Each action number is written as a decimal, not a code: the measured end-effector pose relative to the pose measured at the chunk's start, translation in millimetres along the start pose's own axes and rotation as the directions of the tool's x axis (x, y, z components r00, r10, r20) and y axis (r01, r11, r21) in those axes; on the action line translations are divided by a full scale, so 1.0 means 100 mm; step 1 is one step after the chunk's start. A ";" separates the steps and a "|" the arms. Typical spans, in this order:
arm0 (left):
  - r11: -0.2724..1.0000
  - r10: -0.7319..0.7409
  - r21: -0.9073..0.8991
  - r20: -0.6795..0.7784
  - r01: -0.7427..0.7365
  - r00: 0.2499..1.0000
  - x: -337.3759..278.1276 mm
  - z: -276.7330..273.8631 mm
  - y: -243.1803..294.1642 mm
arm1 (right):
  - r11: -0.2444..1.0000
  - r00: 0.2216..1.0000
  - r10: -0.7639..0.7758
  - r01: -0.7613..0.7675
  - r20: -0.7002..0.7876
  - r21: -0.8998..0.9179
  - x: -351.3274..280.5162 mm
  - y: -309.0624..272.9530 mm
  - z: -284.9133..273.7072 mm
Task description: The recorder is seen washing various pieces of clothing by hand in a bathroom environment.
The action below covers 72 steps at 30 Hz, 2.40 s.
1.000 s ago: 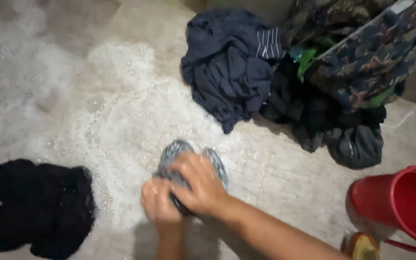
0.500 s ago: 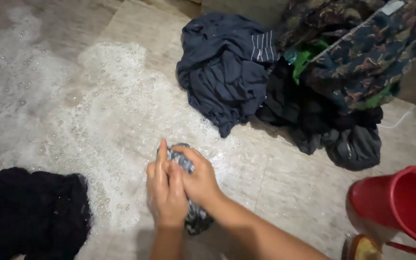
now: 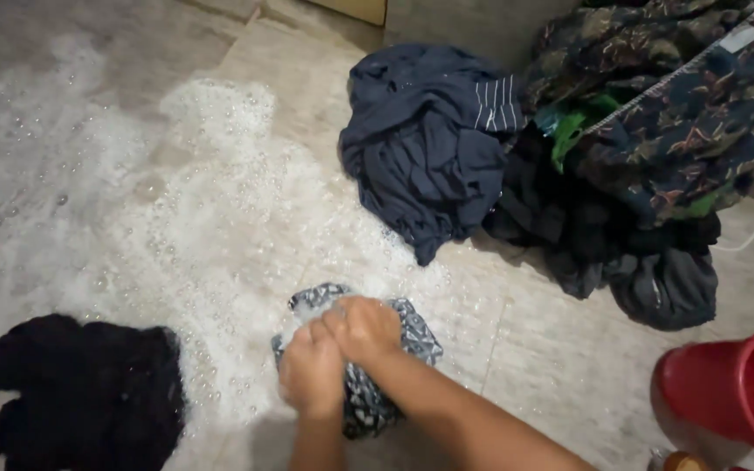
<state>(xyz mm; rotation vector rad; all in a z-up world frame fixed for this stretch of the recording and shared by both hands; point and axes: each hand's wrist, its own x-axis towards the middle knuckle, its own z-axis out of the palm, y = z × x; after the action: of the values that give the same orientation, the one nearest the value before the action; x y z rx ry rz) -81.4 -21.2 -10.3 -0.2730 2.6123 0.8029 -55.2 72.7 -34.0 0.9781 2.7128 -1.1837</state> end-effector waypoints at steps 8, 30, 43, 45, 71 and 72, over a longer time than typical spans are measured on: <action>0.982 0.186 0.074 -0.196 -0.174 0.963 0.26 0.02 -0.30 | 0.960 0.986 -0.161 0.169 -0.050 0.225 0.00 0.06 -0.52; 0.683 0.699 0.110 -0.386 -0.722 0.603 -0.45 0.31 -0.69 | 0.822 0.785 -0.569 0.545 -0.244 -0.163 -0.72 0.46 -0.10; 0.884 0.431 -0.071 -0.260 -0.462 0.864 -0.04 0.29 -0.41 | 0.870 0.877 -0.474 0.453 -0.075 -0.194 -0.15 0.07 -0.26; 0.906 0.403 -0.034 -0.237 -0.422 0.884 0.03 0.31 -0.39 | 0.826 0.843 -0.535 0.508 -0.057 -0.242 -0.07 0.03 -0.28; 0.751 0.045 -0.635 0.319 0.178 0.947 0.77 -0.03 -0.86 | 0.957 0.928 -0.086 0.178 0.362 -0.228 -0.71 -0.48 -0.72; 0.952 0.111 -0.287 0.011 -0.103 0.994 0.78 -0.18 -0.97 | 0.936 0.938 -0.083 0.190 0.337 -0.298 -0.83 -0.39 -0.65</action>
<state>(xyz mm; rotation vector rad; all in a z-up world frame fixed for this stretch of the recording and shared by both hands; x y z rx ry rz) -128.6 -116.1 -77.8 -0.1987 2.4981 1.2172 4.1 51.1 59.1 0.5088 2.6237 -0.7819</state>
